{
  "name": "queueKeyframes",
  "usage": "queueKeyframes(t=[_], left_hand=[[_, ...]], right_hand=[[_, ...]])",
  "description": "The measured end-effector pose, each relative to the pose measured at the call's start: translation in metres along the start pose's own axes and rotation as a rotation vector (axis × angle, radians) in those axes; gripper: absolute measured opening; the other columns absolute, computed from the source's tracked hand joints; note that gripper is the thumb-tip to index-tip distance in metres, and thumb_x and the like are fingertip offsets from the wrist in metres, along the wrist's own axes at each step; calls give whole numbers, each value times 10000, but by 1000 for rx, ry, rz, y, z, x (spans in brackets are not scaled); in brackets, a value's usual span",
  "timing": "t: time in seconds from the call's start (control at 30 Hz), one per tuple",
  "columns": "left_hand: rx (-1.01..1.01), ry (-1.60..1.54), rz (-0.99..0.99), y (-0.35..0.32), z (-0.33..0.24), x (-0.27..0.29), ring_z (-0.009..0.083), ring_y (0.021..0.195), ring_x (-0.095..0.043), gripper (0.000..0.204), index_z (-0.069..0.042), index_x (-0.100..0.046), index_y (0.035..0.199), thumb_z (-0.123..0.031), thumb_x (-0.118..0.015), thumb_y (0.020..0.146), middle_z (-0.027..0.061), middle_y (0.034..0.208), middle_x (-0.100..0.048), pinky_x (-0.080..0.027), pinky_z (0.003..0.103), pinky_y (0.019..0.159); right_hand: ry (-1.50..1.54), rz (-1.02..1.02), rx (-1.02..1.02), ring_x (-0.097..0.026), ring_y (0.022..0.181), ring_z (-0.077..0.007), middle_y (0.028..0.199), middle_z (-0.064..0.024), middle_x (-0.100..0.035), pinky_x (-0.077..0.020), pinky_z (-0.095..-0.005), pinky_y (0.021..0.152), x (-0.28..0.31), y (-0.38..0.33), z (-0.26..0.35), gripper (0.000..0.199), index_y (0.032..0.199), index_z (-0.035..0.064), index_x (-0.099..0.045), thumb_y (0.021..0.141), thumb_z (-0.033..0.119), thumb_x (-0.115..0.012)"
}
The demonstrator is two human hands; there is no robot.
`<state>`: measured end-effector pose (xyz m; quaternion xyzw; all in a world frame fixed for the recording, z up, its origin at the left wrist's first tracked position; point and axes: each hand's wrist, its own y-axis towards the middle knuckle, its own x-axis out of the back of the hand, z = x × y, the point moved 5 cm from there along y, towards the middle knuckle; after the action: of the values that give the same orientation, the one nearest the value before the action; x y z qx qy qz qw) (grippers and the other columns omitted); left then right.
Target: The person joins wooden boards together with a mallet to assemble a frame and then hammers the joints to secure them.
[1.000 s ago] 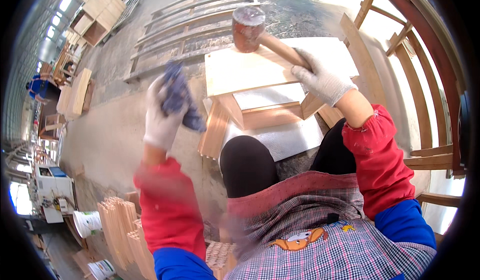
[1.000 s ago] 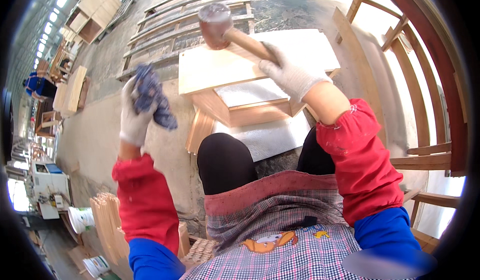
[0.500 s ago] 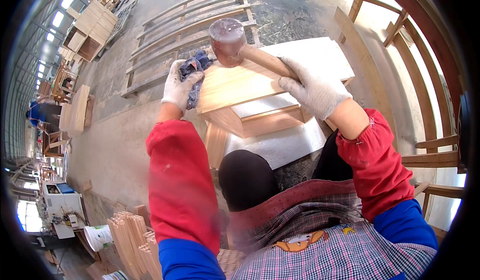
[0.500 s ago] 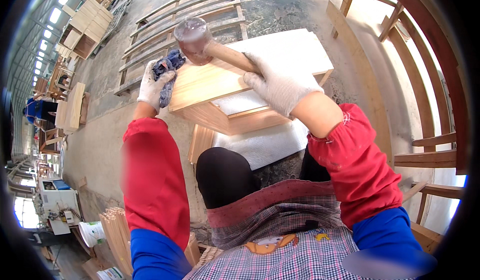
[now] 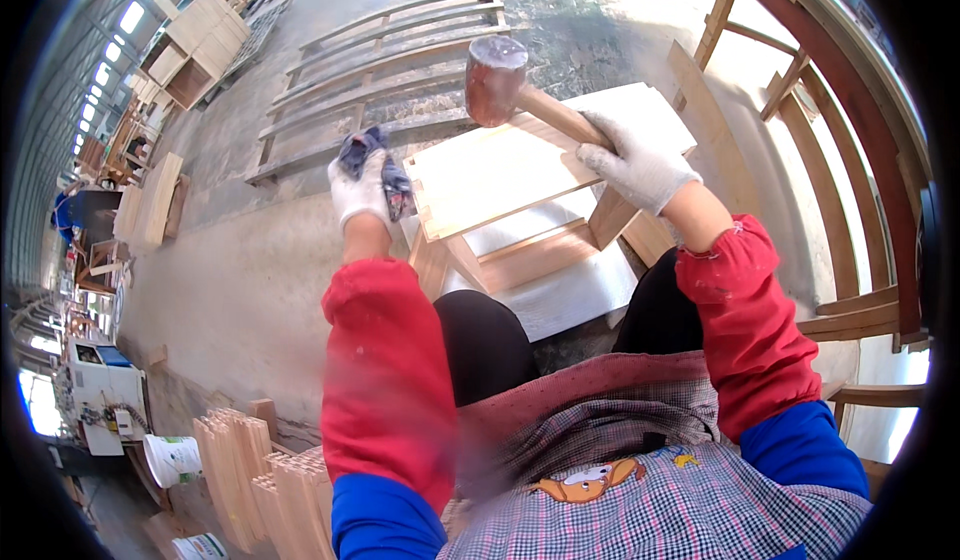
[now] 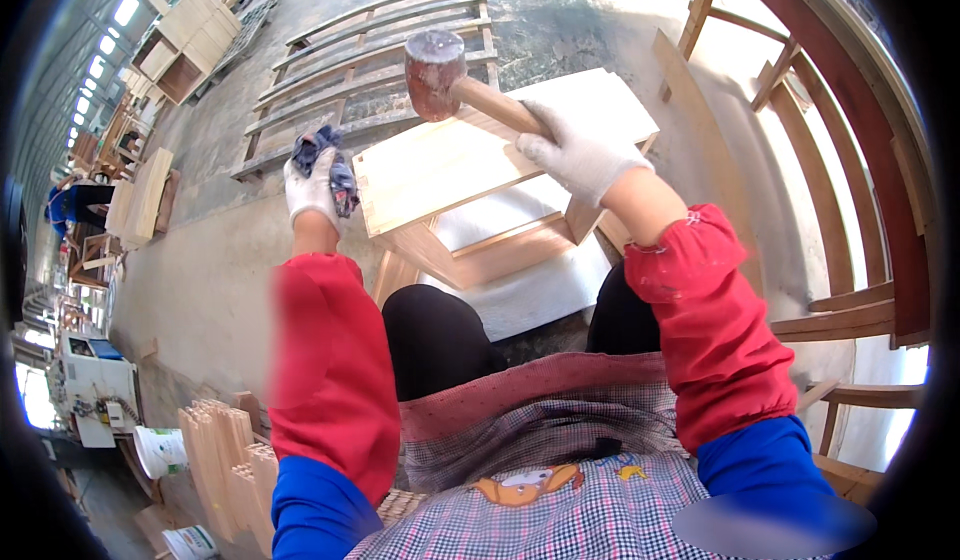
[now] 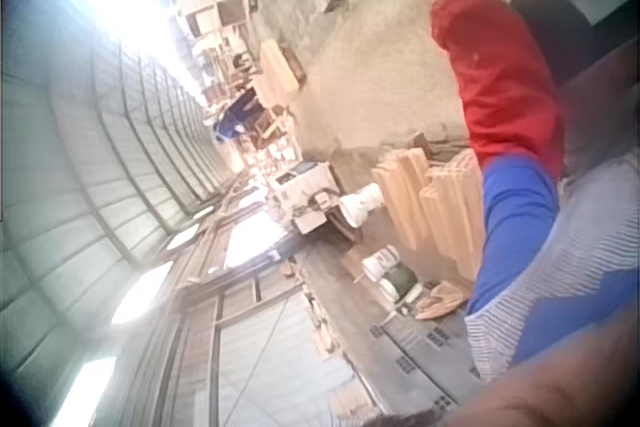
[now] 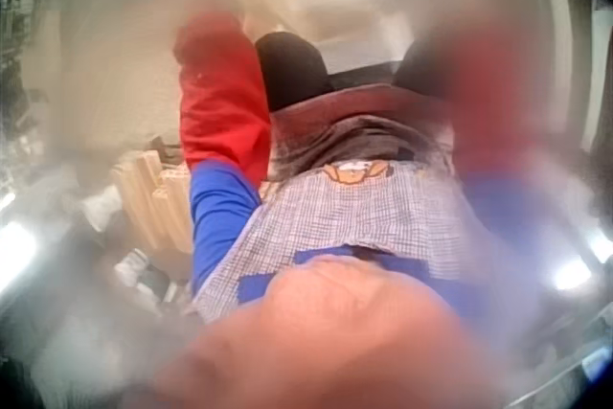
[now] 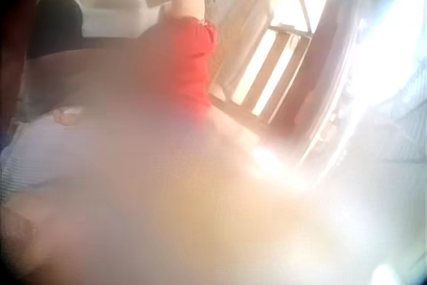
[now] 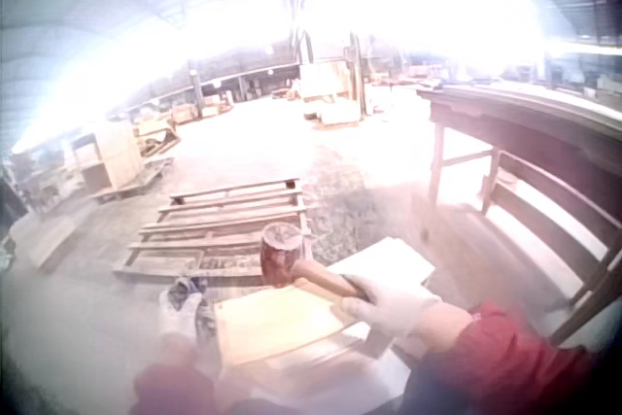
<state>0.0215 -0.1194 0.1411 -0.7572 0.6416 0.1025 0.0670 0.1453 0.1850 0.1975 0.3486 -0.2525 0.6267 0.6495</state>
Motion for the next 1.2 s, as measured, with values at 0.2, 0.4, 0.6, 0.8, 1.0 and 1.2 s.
queueKeyframes(t=[0.2, 0.4, 0.6, 0.8, 1.0, 1.2], left_hand=[[46, -217, -59, -68, 19, 9, 179, 829, -617, 470, -100, -504, 1254, -139, -705, 831, 65, 1024, -608, -527, 323, 707], [-13, -242, -144, -113, 26, -14, 158, 1026, -540, 645, -80, -393, 1364, -137, -691, 795, 52, 1184, -535, -443, 298, 906], [-64, -201, -171, -107, 28, -13, 122, 943, -542, 637, -77, -378, 1376, -100, -661, 806, 35, 1164, -535, -473, 267, 803], [-20, -166, -130, -99, 37, -6, 134, 951, -534, 630, -45, -322, 1357, -87, -645, 818, 73, 1171, -502, -484, 267, 795], [-42, -177, -163, -100, 40, -10, 106, 843, -555, 561, -73, -403, 1326, -78, -641, 818, 30, 1045, -549, -478, 251, 712], [-95, -170, -161, -106, 26, -10, 107, 794, -553, 535, -67, -426, 1304, -87, -646, 817, 40, 1039, -551, -478, 256, 658]], right_hand=[[-98, -106, 14, -620, 915, -315, 979, -195, -630, -472, -376, 831, -2, -3, 8, 415, 1236, 42, -546, 891, 269, -581], [11, 21, 19, -625, 934, -275, 1027, -187, -627, -474, -370, 851, 14, -19, 46, 480, 1313, 31, -480, 902, 257, -582], [72, -148, 229, -625, 950, -336, 1045, -211, -631, -473, -394, 849, -6, -24, 87, 480, 1322, 34, -462, 910, 259, -561], [-430, 93, 196, -657, 848, -319, 920, -106, -684, -511, -425, 753, 14, 8, 117, 455, 1270, 168, -539, 851, 341, -583], [-36, -10, 198, -653, 858, -332, 929, -139, -676, -507, -425, 749, -18, -3, 86, 439, 1248, 151, -548, 858, 350, -583], [-331, 24, 229, -660, 833, -319, 935, -108, -687, -520, -399, 737, 16, 7, 113, 490, 1292, 174, -539, 854, 390, -581]])
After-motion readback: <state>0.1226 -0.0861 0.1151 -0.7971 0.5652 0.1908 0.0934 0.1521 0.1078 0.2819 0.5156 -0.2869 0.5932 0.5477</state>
